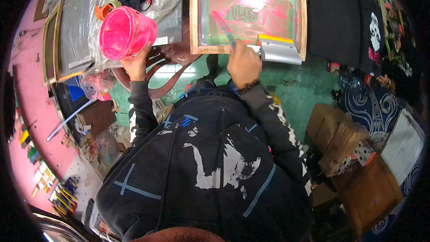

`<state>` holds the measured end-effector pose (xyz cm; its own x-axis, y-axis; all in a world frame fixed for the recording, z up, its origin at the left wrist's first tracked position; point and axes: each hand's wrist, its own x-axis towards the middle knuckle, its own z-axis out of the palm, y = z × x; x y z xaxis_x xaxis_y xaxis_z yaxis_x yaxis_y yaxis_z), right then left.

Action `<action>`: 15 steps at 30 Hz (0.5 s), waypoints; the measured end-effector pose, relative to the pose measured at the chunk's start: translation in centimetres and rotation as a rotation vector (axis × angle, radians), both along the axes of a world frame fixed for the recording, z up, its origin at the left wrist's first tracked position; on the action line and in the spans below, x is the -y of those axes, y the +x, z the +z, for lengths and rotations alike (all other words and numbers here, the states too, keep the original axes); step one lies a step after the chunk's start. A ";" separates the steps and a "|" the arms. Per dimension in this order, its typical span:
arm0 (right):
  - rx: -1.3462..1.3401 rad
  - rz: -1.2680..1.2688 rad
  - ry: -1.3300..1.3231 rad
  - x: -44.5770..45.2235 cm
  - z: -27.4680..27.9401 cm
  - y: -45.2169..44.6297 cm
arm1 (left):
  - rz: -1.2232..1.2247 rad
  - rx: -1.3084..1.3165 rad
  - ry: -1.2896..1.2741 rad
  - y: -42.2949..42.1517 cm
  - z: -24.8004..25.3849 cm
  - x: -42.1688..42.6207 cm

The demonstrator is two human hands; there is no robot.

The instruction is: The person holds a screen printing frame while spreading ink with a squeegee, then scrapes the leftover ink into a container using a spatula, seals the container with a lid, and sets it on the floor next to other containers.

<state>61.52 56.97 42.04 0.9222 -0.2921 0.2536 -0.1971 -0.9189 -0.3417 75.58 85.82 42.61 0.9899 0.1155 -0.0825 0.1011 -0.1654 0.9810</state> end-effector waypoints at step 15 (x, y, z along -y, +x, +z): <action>0.188 0.129 0.511 -4.9 -4.2 -4.6 | -0.566 0.319 0.101 1.1 4.3 10.1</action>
